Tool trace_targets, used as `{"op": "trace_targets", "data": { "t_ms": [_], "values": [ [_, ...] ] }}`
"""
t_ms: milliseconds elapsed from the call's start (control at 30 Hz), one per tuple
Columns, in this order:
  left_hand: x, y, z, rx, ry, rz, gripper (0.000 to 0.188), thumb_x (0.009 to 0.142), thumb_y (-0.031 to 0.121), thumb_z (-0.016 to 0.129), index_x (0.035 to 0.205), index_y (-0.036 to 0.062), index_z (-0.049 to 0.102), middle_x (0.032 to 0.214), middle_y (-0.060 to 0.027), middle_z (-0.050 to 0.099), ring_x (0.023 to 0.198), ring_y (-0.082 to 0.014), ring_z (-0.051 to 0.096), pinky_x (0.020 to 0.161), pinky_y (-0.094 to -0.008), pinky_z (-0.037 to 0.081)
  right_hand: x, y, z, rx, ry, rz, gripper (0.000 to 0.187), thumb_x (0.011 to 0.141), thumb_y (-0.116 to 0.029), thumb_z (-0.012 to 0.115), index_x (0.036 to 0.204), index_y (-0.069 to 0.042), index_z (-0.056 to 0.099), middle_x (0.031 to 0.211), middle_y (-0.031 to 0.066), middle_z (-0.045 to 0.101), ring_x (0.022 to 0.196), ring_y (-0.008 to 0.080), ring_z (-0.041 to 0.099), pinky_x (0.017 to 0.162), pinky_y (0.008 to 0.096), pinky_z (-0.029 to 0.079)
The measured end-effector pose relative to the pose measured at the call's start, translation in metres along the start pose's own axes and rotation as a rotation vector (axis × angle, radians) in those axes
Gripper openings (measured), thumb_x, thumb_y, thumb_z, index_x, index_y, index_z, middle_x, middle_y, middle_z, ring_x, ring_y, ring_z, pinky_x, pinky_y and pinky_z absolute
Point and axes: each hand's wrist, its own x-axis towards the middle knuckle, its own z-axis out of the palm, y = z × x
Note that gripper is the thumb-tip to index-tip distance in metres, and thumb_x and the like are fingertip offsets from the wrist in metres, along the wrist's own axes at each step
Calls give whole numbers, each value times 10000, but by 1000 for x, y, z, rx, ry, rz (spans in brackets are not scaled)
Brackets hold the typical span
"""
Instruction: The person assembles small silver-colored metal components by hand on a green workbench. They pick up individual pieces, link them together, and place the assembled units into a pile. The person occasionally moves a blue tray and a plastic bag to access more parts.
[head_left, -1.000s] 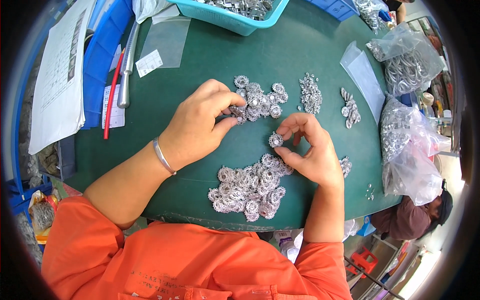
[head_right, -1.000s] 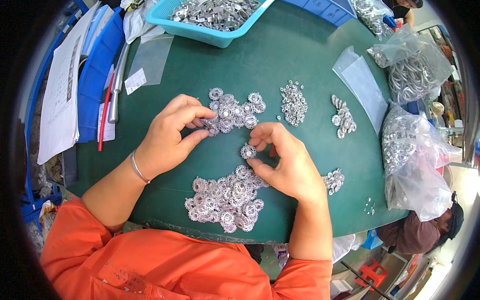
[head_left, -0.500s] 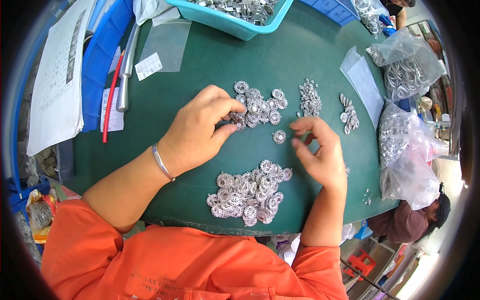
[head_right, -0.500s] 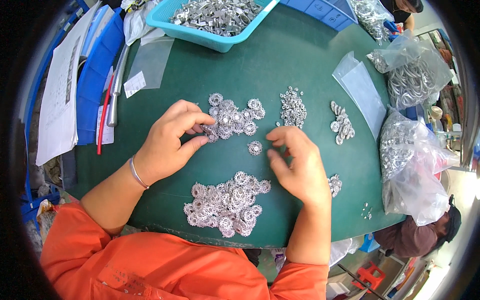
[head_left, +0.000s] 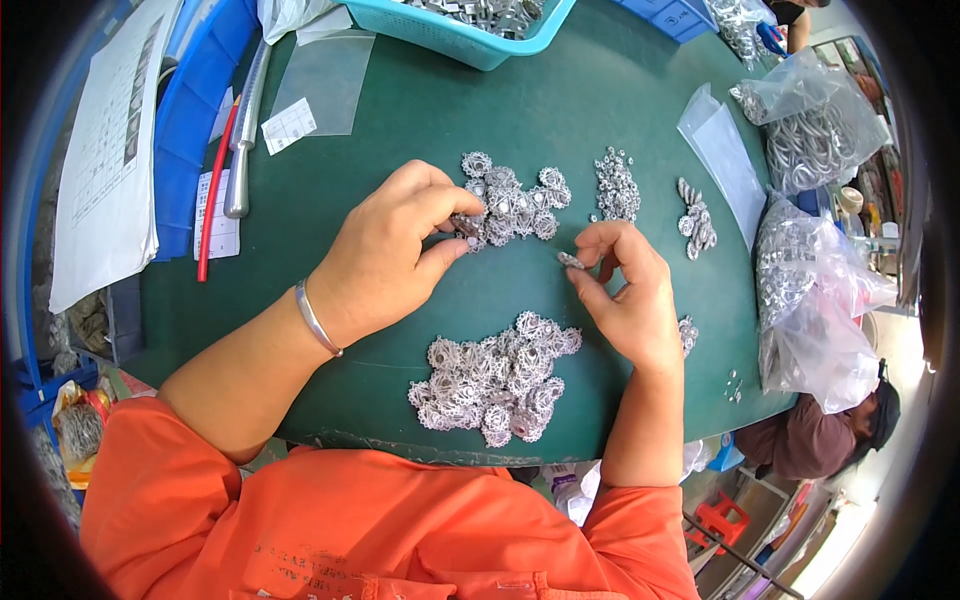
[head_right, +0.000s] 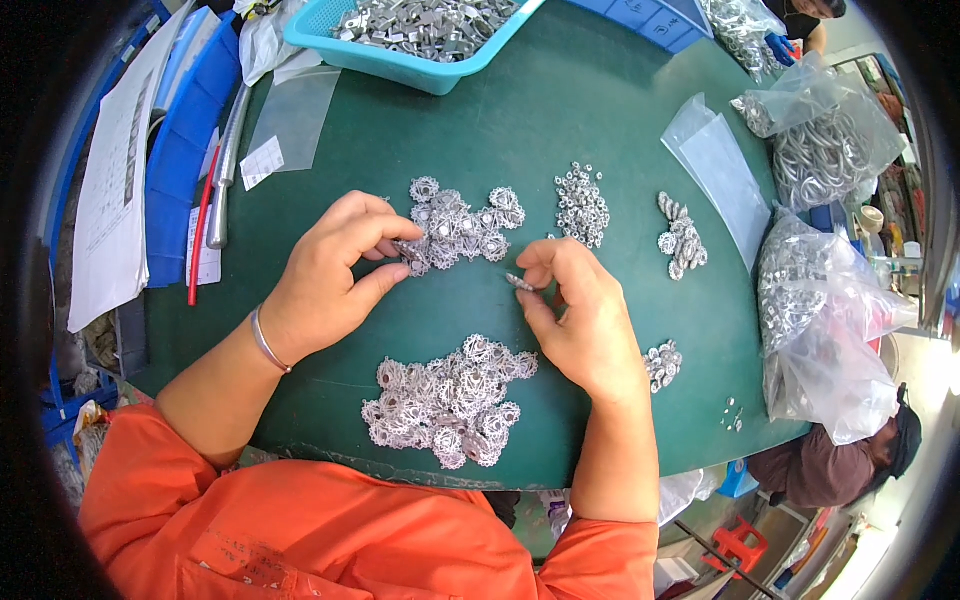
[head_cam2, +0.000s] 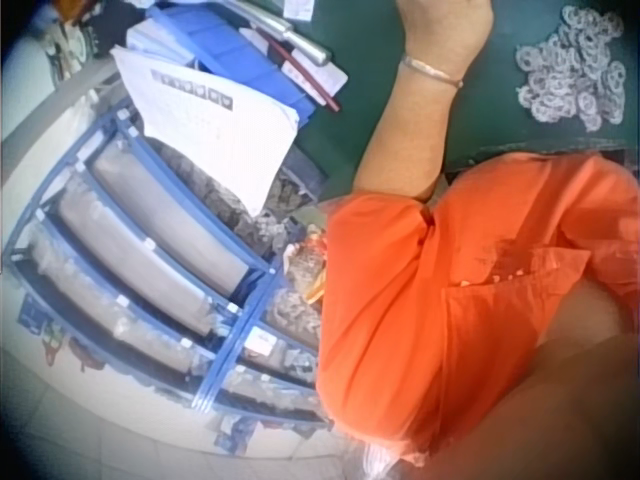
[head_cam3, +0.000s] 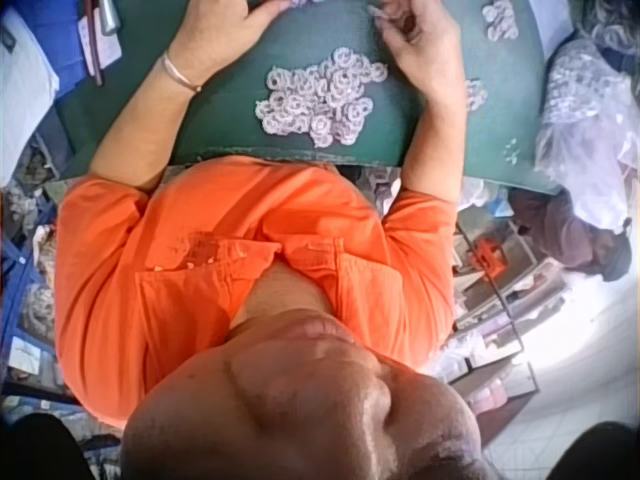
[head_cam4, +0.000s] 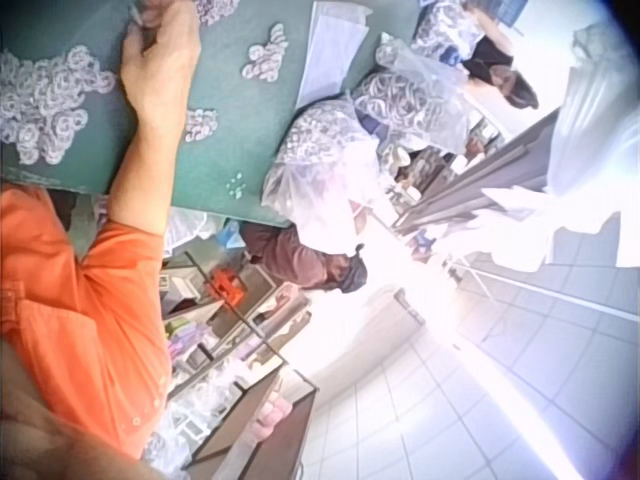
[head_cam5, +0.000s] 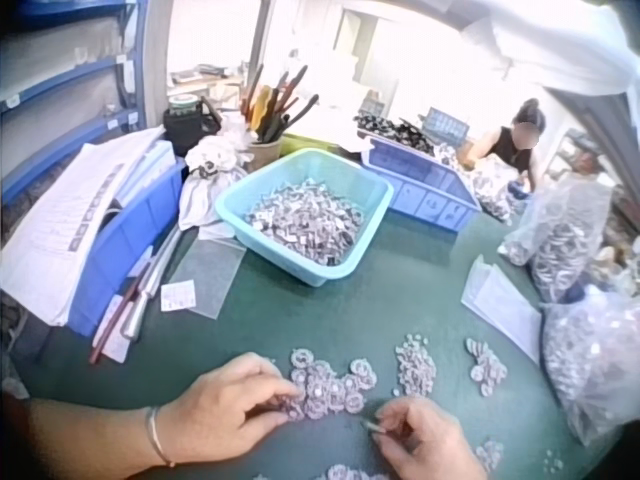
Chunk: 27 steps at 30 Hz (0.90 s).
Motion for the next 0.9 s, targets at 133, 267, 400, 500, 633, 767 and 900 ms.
{"op": "trace_targets", "data": {
  "t_ms": [133, 267, 400, 500, 633, 767, 900],
  "values": [
    [0, 1, 0, 0, 0, -3, 322, 779, -64, 709, 1071, 62, 660, 1044, -87, 566, 844, -179, 639, 755, -285, 531, -1, -5, -9, 25, -135, -143, 185, 774, 95, 665, 929, 5, 620, 888, 112, 618, 779, 217, 626, 676, 325, 512],
    [0, 0, 0, -6, 0, -1, 323, 778, -66, 709, 1071, 62, 661, 1044, -86, 565, 845, -177, 639, 759, -284, 533, -6, 9, -14, 105, 151, 78, 162, 808, 131, 603, 914, 10, 618, 872, 97, 634, 766, 194, 619, 699, 292, 509],
    [0, 1, 0, -7, -2, -7, 323, 779, -66, 708, 1073, 59, 660, 1043, -84, 564, 848, -173, 638, 763, -281, 533, -4, 3, -10, 80, 104, 84, 153, 803, 87, 656, 924, 3, 615, 881, 91, 642, 790, 195, 629, 699, 304, 507],
    [0, -1, 0, -6, -5, 1, 323, 780, -66, 708, 1075, 57, 660, 1041, -82, 564, 848, -171, 637, 765, -280, 532, 0, 4, -2, 38, -60, -55, 203, 760, 41, 718, 936, -18, 635, 891, 96, 635, 763, 212, 620, 677, 312, 497],
    [-1, -2, 0, -7, 5, 9, 321, 780, -63, 709, 1074, 55, 659, 1040, -81, 565, 847, -169, 637, 765, -278, 530, -1, -7, -11, 269, -194, 8, 136, 740, 59, 710, 835, -18, 652, 861, 72, 638, 742, 174, 607, 648, 290, 487],
    [-1, -1, 0, -20, 4, 10, 320, 781, -59, 710, 1076, 54, 657, 1038, -78, 564, 841, -167, 638, 764, -278, 528, -3, -10, -16, 499, -410, -48, 103, 768, 59, 695, 827, -21, 666, 866, 64, 647, 761, 153, 607, 644, 280, 481],
    [-1, -2, 0, -10, 8, 26, 321, 783, -55, 712, 1078, 57, 654, 1038, -77, 563, 832, -167, 642, 761, -278, 526, 13, -11, 17, 41, 83, -79, 154, 790, 16, 707, 936, -14, 667, 950, 102, 649, 794, 245, 628, 681, 314, 505]
  ]
}}
